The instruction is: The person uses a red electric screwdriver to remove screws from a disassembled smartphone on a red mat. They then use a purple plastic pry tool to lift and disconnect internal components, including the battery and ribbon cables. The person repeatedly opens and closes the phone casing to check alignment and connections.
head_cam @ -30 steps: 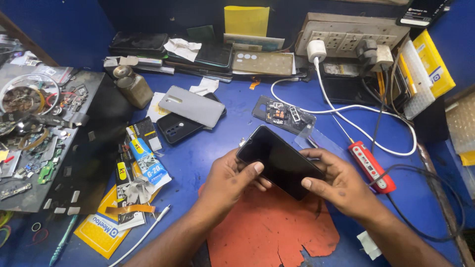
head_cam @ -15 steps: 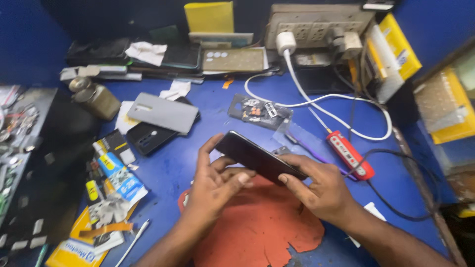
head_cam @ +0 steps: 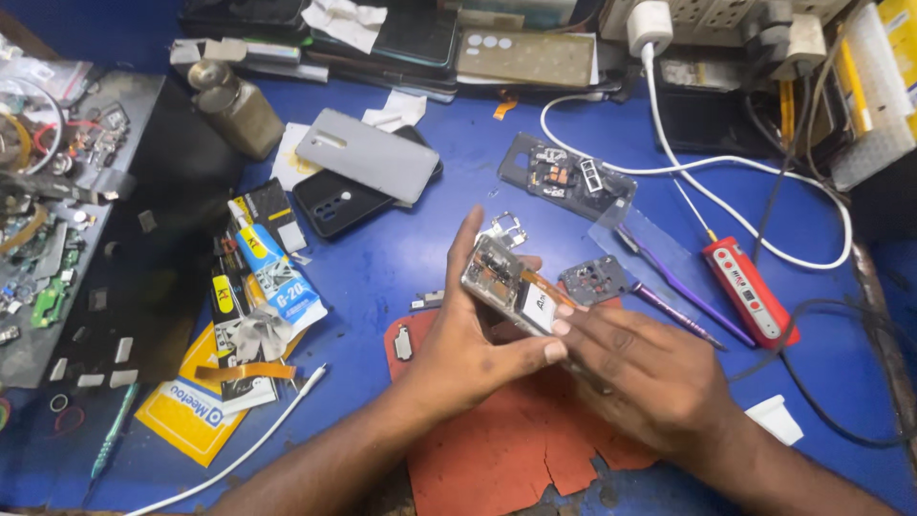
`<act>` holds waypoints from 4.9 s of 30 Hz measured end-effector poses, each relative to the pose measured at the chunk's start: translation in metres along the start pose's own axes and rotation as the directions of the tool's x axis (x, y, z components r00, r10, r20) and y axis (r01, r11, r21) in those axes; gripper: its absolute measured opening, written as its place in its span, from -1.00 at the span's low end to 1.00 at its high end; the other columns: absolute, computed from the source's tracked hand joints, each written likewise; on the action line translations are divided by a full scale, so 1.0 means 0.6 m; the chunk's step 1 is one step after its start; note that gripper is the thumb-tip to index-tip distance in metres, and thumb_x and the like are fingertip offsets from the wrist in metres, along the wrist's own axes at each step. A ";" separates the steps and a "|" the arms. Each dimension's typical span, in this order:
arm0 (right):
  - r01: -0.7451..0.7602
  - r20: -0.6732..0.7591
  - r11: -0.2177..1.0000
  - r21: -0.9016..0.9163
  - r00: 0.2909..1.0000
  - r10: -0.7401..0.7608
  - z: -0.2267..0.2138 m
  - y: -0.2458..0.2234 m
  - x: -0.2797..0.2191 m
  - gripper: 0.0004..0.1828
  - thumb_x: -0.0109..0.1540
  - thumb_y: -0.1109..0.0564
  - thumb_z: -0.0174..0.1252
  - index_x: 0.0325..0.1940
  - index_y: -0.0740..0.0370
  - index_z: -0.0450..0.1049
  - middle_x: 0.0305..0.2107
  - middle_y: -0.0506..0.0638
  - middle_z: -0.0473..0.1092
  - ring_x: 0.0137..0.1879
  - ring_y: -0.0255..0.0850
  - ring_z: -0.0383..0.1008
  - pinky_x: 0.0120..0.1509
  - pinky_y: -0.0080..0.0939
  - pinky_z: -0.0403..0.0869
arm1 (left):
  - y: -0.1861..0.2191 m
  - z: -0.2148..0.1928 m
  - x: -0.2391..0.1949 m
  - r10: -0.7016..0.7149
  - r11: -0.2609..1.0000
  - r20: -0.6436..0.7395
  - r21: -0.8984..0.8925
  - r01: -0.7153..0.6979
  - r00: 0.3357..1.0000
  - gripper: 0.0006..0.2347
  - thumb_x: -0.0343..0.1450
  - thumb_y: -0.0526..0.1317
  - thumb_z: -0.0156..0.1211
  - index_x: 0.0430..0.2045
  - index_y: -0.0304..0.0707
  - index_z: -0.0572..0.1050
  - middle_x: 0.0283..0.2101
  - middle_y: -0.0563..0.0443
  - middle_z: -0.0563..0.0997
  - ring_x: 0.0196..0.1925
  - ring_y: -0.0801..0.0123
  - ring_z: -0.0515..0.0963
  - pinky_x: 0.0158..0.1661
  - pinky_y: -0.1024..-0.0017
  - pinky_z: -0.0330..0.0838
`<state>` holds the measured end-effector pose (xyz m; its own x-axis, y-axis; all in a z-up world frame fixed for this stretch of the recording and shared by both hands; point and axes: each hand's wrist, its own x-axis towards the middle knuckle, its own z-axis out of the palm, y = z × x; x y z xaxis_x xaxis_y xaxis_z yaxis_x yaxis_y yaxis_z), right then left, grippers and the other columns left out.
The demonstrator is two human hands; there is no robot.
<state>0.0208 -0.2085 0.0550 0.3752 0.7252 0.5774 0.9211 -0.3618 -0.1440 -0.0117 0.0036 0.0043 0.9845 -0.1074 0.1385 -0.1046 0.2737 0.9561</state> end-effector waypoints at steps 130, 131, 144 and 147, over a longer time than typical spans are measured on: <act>-0.064 -0.059 0.953 -0.296 0.997 0.048 -0.032 0.024 -0.022 -0.72 0.18 0.31 0.34 -0.03 0.35 0.53 -0.18 0.15 0.57 -0.22 -0.01 0.55 -0.21 -0.03 0.48 | 0.010 -0.007 0.013 0.051 0.938 0.061 -0.344 -0.027 0.997 -0.01 0.33 -0.26 0.41 0.46 0.13 -0.38 0.40 -0.19 0.15 0.45 0.02 0.29 0.18 -0.03 0.55; -0.253 -0.127 0.922 -0.292 0.966 0.224 -0.038 0.037 -0.033 -0.74 0.20 0.29 0.37 -0.02 0.33 0.58 -0.26 0.13 0.57 -0.28 -0.06 0.55 -0.27 -0.08 0.47 | 0.012 -0.005 0.011 0.071 0.942 0.104 -0.335 -0.032 0.992 -0.03 0.37 -0.23 0.38 0.46 0.16 -0.40 0.43 -0.22 0.14 0.47 0.00 0.29 0.20 -0.03 0.54; -0.781 0.111 0.172 0.600 0.295 0.949 -0.109 0.383 -0.160 -0.69 0.32 0.24 0.25 0.14 0.38 0.50 -0.23 0.03 0.53 -0.27 -0.28 0.50 -0.21 -0.36 0.43 | 0.030 -0.005 0.002 0.135 0.990 0.068 -0.053 -0.132 0.988 -0.23 0.45 -0.19 0.25 0.49 -0.12 -0.16 0.38 -0.33 0.25 0.39 0.04 0.40 0.16 0.14 0.57; -0.765 0.188 0.080 0.639 0.257 0.948 -0.086 0.423 -0.165 -0.68 0.29 0.22 0.25 0.11 0.36 0.48 -0.24 -0.03 0.52 -0.26 -0.29 0.54 -0.18 -0.33 0.50 | 0.035 -0.009 0.003 0.159 0.987 0.052 -0.017 -0.159 0.986 -0.26 0.46 -0.23 0.24 0.48 -0.13 -0.15 0.36 -0.31 0.27 0.39 0.05 0.40 0.17 0.16 0.57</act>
<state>0.2118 -0.4023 0.0031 0.9892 -0.0468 -0.1393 -0.1460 -0.2091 -0.9669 -0.0114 0.0144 0.0231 0.9467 -0.1117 0.3022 -0.2570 0.3037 0.9174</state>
